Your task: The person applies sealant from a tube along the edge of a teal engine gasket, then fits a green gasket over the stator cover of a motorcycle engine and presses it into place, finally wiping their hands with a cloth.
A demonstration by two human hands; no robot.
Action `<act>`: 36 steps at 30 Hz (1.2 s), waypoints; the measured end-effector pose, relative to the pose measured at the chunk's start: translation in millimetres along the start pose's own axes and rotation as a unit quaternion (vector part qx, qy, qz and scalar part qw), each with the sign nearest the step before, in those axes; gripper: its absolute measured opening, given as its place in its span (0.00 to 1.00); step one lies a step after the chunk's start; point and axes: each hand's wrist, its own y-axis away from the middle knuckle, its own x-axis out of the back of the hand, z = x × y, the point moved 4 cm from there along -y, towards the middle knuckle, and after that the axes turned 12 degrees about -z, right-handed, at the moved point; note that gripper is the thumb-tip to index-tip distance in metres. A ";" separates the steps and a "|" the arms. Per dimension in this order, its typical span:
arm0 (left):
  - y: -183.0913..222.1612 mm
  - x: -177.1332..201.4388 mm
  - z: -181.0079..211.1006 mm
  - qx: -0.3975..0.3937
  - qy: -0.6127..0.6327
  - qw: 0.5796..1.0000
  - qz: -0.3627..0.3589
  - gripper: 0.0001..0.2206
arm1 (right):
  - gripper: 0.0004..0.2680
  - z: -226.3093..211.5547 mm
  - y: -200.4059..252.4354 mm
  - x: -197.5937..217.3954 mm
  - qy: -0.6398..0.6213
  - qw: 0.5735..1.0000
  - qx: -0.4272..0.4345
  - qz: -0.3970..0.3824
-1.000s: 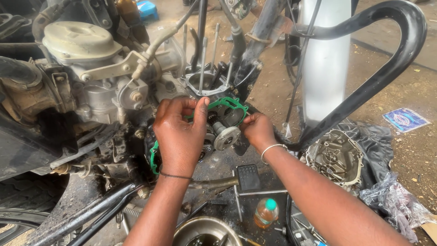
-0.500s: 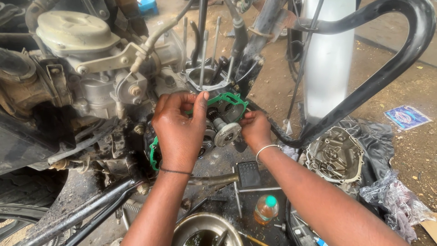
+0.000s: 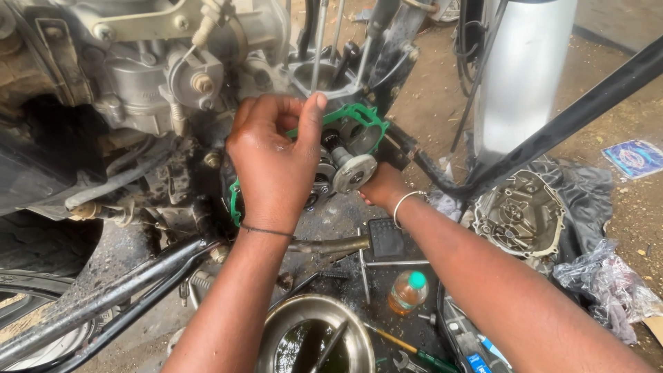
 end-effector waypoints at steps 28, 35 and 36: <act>8.0 7.2 3.5 -0.008 0.035 0.999 -0.039 0.11 | 0.20 -17.7 17.9 -29.7 0.085 0.955 0.010 -0.285; 71.4 31.9 35.2 -0.003 0.018 0.997 -0.081 0.07 | 0.16 9.9 -10.7 -31.9 0.038 0.951 0.057 -0.302; 87.0 36.8 35.9 0.004 0.014 0.996 -0.084 0.07 | 0.15 10.5 -12.3 -32.6 0.030 0.952 0.069 -0.296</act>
